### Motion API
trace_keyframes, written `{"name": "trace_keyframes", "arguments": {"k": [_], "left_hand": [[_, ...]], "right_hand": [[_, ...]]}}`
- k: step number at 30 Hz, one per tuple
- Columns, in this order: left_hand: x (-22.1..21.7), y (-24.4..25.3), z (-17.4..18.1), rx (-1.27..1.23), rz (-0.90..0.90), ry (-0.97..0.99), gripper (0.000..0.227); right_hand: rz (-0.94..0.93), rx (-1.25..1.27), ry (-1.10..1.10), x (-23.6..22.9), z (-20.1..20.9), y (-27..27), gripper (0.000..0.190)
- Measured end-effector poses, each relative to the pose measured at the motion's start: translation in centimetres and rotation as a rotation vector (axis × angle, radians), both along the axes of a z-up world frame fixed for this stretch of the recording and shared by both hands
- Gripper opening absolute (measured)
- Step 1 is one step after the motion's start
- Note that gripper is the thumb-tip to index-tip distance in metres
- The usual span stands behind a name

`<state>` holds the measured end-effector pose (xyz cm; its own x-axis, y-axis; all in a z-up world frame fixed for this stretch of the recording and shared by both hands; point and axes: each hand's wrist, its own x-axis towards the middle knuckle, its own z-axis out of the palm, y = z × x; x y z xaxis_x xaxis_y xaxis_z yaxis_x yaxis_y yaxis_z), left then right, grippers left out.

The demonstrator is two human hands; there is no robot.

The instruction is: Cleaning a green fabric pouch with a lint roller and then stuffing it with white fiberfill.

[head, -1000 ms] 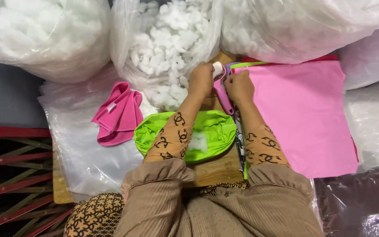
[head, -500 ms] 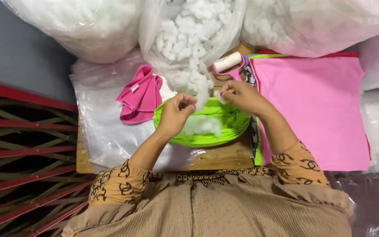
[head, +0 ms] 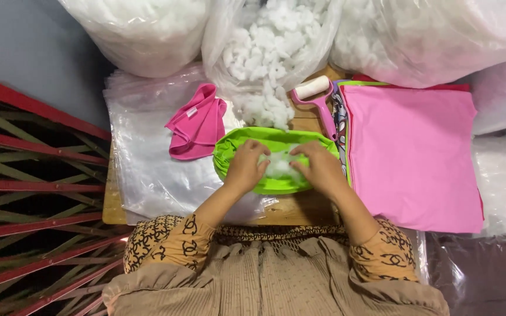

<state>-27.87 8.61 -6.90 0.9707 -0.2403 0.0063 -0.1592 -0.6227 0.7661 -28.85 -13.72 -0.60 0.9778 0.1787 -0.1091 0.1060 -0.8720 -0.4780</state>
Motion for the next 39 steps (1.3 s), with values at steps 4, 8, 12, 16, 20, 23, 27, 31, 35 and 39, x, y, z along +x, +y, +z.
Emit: {"name": "trace_keyframes", "arguments": {"k": [4, 8, 12, 16, 20, 23, 27, 31, 35, 39], "left_hand": [[-0.3, -0.7, -5.6, 0.427, -0.210, -0.283, 0.011], [0.7, 1.0, -5.1, 0.542, -0.018, -0.570, 0.005], [2.6, 2.1, 0.9, 0.391, -0.030, -0.133, 0.027], [4.2, 2.7, 2.6, 0.217, 0.061, 0.034, 0.042], [5.5, 3.1, 1.3, 0.006, 0.107, 0.026, 0.056], [6.0, 2.5, 5.2, -0.148, 0.110, -0.029, 0.067], [8.5, 0.4, 8.5, -0.352, 0.074, 0.088, 0.087], [14.2, -1.0, 2.7, -0.334, 0.160, 0.045, 0.051], [16.8, 0.6, 2.3, -0.233, 0.311, -0.048, 0.023], [16.0, 1.3, 3.7, -0.298, 0.341, -0.045, 0.022]], "right_hand": [[0.130, -0.031, 0.080, 0.0, -6.2, 0.6, 0.022], [-0.026, -0.237, 0.063, 2.4, -5.3, -2.5, 0.021], [-0.069, -0.030, -0.051, 6.2, -1.6, 0.4, 0.025], [-0.062, 0.010, -0.035, 11.6, -4.6, 4.7, 0.054], [-0.118, -0.018, -0.058, 18.3, -11.0, 1.8, 0.021], [-0.169, 0.449, 0.057, 17.2, -3.5, 1.2, 0.021], [-0.186, 0.692, 0.101, 13.8, 4.5, 2.1, 0.020], [-0.204, 0.842, 0.068, 11.7, 8.0, 2.6, 0.021], [-0.238, 0.979, -0.121, 13.4, 6.5, -1.7, 0.025], [-0.263, 1.072, -0.198, 12.6, 7.8, -2.9, 0.024]]}}
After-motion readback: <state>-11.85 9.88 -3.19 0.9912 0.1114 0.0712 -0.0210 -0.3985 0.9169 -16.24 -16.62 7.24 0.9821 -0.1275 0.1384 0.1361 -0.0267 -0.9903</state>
